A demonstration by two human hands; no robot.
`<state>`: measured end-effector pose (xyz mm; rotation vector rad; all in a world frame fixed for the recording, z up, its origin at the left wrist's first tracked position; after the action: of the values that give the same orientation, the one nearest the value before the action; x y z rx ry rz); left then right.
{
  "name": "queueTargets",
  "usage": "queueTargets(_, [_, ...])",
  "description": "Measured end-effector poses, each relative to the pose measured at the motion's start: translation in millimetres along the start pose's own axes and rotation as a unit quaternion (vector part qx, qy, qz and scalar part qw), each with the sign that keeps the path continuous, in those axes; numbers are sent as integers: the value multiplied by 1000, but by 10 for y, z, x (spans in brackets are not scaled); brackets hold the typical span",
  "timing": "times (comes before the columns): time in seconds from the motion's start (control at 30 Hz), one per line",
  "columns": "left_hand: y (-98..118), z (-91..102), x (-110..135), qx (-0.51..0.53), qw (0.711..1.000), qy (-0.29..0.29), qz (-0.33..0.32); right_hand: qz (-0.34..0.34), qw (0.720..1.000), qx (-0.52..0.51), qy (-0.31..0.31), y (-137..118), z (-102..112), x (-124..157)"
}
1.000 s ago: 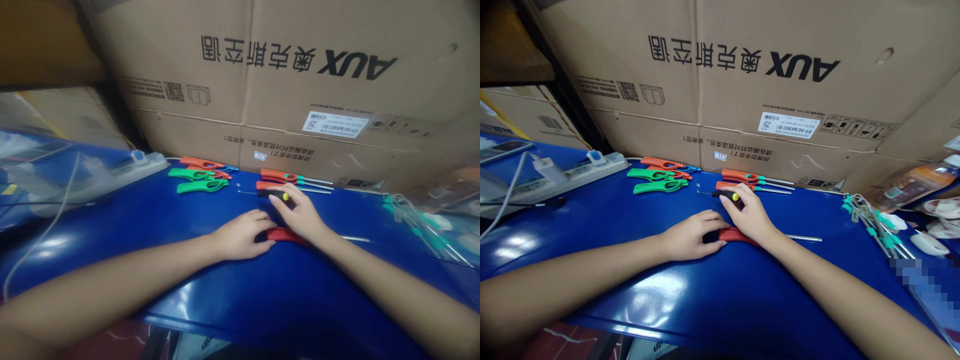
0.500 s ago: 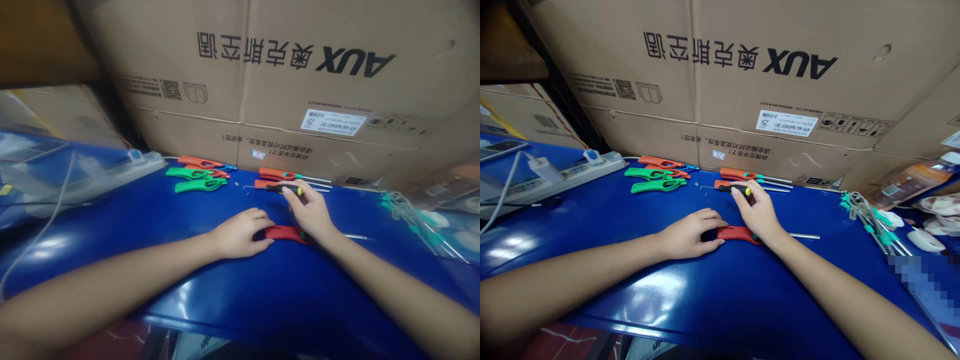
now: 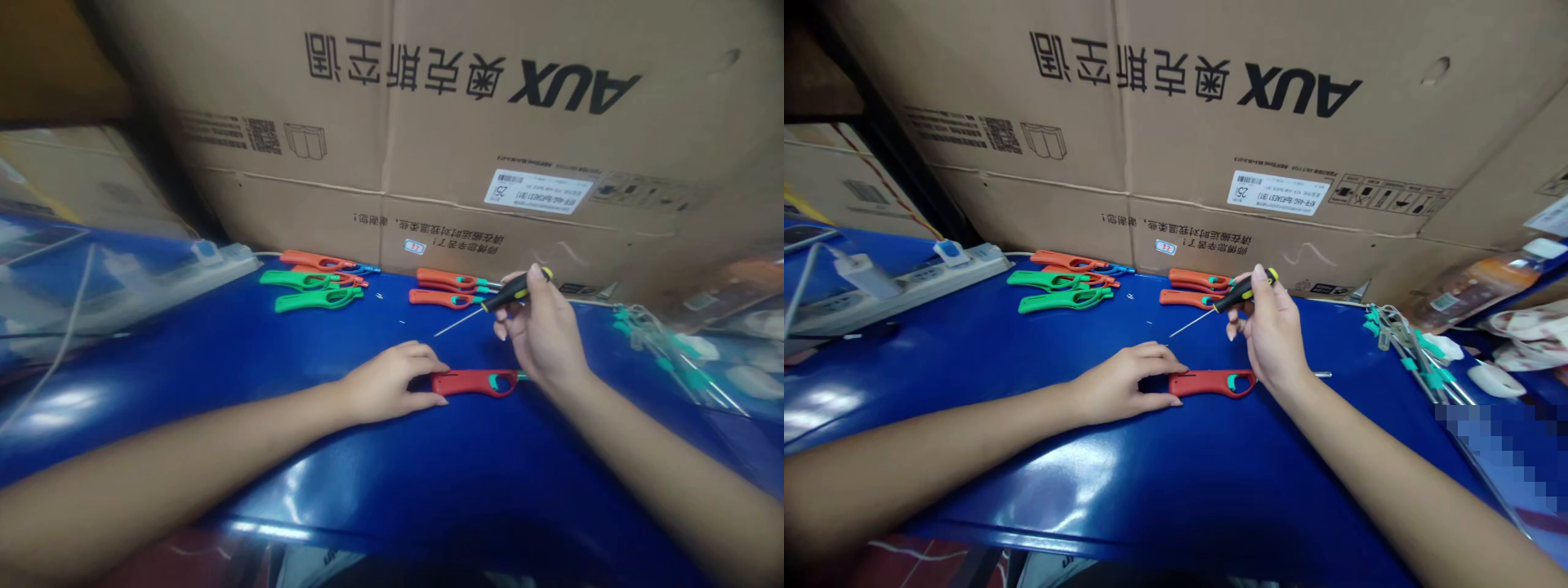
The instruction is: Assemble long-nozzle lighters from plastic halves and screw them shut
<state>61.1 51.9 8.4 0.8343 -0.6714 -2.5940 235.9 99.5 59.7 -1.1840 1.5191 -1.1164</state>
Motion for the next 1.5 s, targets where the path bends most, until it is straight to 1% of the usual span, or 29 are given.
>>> queueTargets(0.13, [62,-14,-3,3,1000,4,-9,20,1000,7,-14,-141,53,39])
queueTargets(0.2, [100,23,-9,6,1000,15,-12,23,999,20,-18,-126,89,73])
queueTargets(0.27, [101,112,-15,4,999,43,-2,13,999,26,-23,-50,126,109])
queueTargets(0.37, [-20,337,2,-34,992,117,44,-22,999,24,-33,125,159,151])
queueTargets(0.43, [-146,466,28,-68,984,148,78,-50,997,24,-50,242,142,169])
queueTargets(0.47, [-211,517,42,-85,979,159,92,-61,996,25,-60,290,123,177])
queueTargets(0.53, [-298,569,51,-116,976,157,96,-75,993,36,-79,363,81,189])
queueTargets(0.63, [-370,573,59,-128,977,143,95,-70,992,59,-82,409,60,197])
queueTargets(0.73, [-370,538,60,-126,979,131,90,-57,994,67,-68,419,89,191])
queueTargets(0.87, [-300,494,41,-123,982,125,71,-43,996,53,-58,372,130,190])
queueTargets(1.03, [-141,401,4,-95,989,109,41,-6,999,22,-44,154,141,242])
queueTargets(1.13, [-69,359,5,-49,989,130,45,2,999,15,-45,62,108,284])
queueTargets(1.27, [-50,325,16,11,985,159,67,6,998,26,-54,29,66,327])
queueTargets(1.5, [-54,330,13,31,982,171,71,10,999,-3,-49,-1,94,320])
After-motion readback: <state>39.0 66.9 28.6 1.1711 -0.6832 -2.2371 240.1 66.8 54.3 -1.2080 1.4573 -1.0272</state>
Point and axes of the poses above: each hand's wrist, its own x-axis away from the middle knuckle, its own z-axis out of the back of the hand, y = z × x, the point moved 8 cm from there along -x, towards the middle knuckle, and after that the axes turned 10 degrees about -z, right-handed, at the moved point
